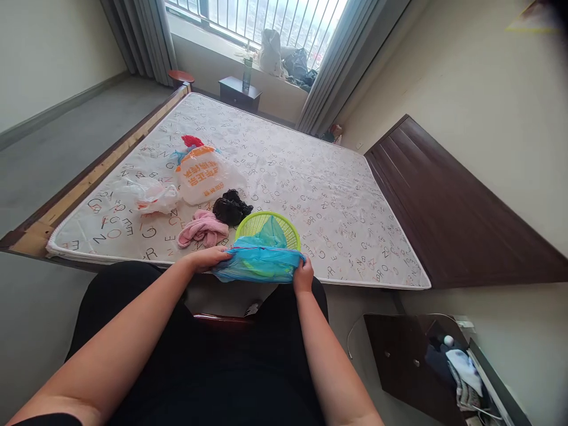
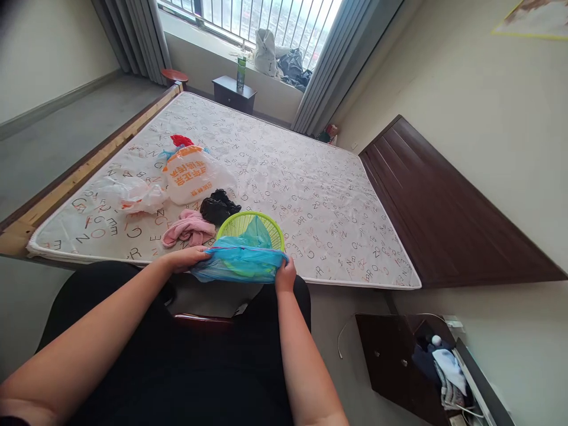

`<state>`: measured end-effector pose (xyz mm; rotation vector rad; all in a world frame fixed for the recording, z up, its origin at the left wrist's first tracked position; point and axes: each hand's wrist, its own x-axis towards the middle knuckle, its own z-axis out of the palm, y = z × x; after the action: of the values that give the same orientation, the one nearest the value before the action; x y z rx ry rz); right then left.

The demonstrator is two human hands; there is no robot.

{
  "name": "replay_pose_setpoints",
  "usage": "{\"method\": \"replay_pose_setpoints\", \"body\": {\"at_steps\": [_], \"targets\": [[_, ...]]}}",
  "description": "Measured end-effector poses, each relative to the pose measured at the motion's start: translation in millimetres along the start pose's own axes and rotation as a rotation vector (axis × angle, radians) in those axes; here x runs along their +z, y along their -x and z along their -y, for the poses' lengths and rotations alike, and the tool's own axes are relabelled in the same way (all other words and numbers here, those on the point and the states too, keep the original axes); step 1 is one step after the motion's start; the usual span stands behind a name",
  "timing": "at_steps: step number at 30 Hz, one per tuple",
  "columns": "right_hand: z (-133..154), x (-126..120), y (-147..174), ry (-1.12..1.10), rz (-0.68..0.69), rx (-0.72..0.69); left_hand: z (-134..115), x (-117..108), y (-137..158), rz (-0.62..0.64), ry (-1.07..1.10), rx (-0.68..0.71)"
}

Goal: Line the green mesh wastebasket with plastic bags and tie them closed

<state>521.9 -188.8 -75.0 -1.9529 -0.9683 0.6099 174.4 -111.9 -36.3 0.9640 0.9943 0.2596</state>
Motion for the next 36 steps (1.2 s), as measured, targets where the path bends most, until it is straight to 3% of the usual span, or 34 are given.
{"method": "replay_pose_setpoints", "body": {"at_steps": [6,14,17,24,28,33,36], "targets": [[0.5,-1.6,1.0,0.035,0.012,-0.024,1.0,-2.3,2.0,0.043,0.107,-0.062],[-3.2,-0.1,-1.3,0.031,0.019,-0.019,0.6,-4.3,-7.0,-0.058,0.112,0.013],[-3.0,0.5,-1.4,0.02,0.021,-0.02,-0.3,-5.2,-9.2,-0.055,0.076,0.111],[2.0,-1.2,-4.4,-0.019,0.012,-0.04,-0.6,-7.4,-25.4,-0.391,-0.08,0.371],[9.7,-1.2,-17.7,-0.259,0.09,0.0,-1.3,-5.9,-34.7,-0.521,-0.123,0.554],[25.8,-7.3,-33.3,-0.341,0.156,0.062,-3.5,-8.4,-40.7,-0.68,-0.186,0.514],[37.6,-12.7,-35.7,-0.295,0.207,0.063,-6.0,-12.2,-45.1,-0.653,-0.132,0.507]]}}
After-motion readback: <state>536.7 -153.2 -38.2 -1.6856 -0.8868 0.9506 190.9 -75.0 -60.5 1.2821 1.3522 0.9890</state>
